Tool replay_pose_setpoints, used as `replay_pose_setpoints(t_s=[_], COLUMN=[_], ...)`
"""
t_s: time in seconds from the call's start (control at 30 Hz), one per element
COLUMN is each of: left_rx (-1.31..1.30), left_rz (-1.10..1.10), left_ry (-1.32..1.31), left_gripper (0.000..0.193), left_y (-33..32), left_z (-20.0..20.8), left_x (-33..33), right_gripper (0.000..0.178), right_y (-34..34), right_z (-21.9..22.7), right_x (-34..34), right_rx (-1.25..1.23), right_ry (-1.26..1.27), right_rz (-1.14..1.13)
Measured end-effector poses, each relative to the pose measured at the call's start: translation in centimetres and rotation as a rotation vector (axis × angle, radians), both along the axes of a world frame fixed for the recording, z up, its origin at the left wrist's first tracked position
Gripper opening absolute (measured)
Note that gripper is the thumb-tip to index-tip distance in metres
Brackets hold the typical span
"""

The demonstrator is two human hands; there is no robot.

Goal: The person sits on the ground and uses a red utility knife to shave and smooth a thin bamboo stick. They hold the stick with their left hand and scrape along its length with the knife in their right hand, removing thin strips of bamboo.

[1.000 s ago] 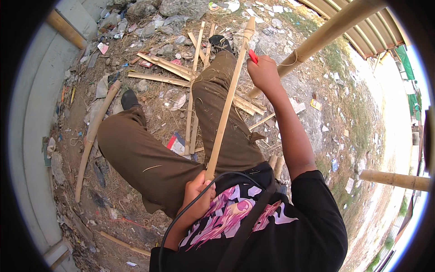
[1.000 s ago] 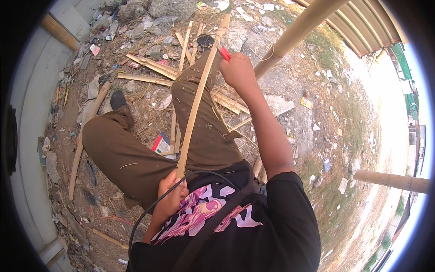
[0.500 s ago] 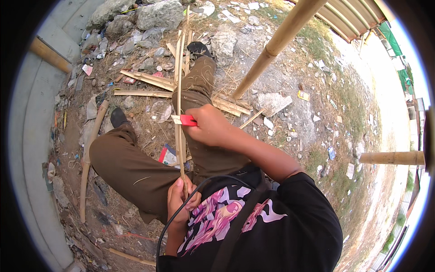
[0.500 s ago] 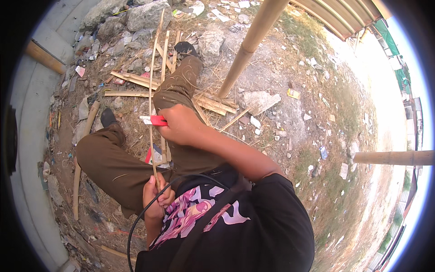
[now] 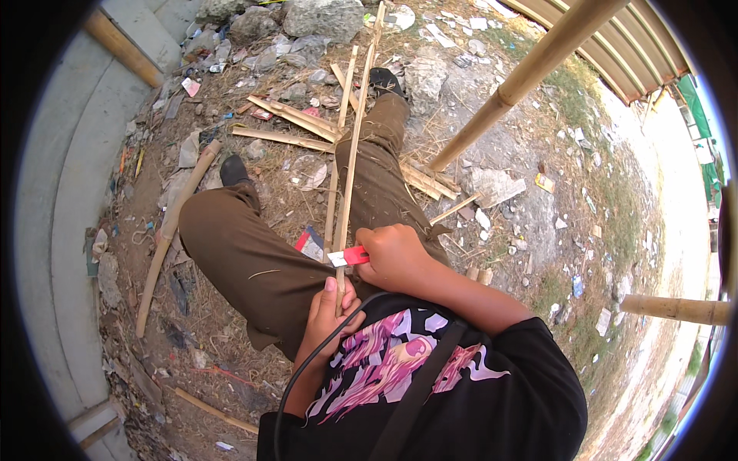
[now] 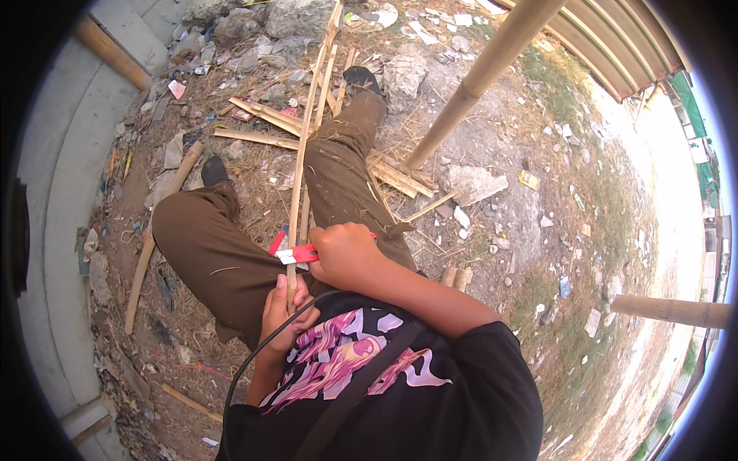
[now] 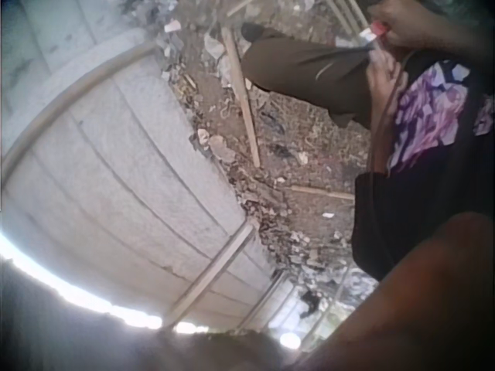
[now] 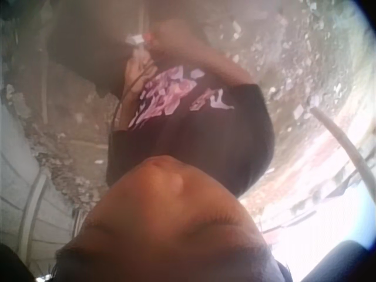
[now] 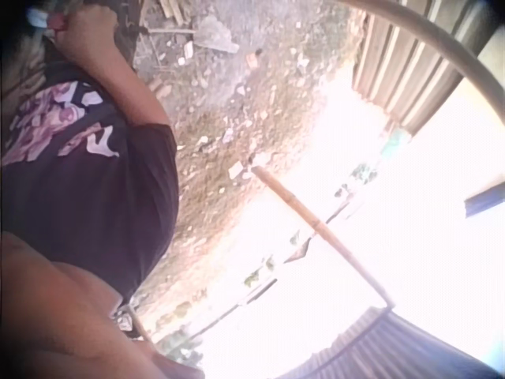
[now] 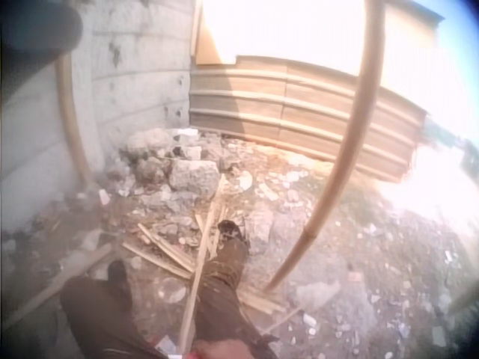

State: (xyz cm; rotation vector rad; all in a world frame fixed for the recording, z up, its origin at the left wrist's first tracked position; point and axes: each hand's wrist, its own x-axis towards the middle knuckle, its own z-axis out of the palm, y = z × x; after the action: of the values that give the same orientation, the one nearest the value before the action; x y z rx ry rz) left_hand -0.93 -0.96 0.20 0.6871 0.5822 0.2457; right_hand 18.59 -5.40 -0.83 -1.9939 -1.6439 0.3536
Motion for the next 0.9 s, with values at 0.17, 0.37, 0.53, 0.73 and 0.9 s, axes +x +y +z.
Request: replay_pose_setpoints(t_s=[0.17,0.37,0.53,0.73,0.9], left_rx=[0.085,0.226,0.152,0.129,0.268], left_rz=[-0.005,-0.140,-0.132,-0.073,-0.049], left_ry=[0.085,0.108,0.050,0.006,0.061], left_gripper=[0.054,0.054,0.055,0.055,0.050], left_y=[0.0,-0.7,-0.3,-0.1,-0.2], left_z=[0.7,0.6,0.7,1.4,1.1], left_x=[0.5,0.2,0.3,0.6,0.5], right_gripper=[0.018,0.026,0.030,0.022,0.023], right_y=[0.9,4.4,5.5,0.9,-0.4], right_z=[-0.2,1.2,3.8,0.4,0.4], right_x=[0.5,8.0,12.1,5.6,2.3], right_rx=[0.028,0.062,0.030,-0.033,-0.013], right_ry=[-0.028,0.108,0.212,0.244,0.348], right_rz=[-0.042,-0.529,-0.487,-0.258,-0.311])
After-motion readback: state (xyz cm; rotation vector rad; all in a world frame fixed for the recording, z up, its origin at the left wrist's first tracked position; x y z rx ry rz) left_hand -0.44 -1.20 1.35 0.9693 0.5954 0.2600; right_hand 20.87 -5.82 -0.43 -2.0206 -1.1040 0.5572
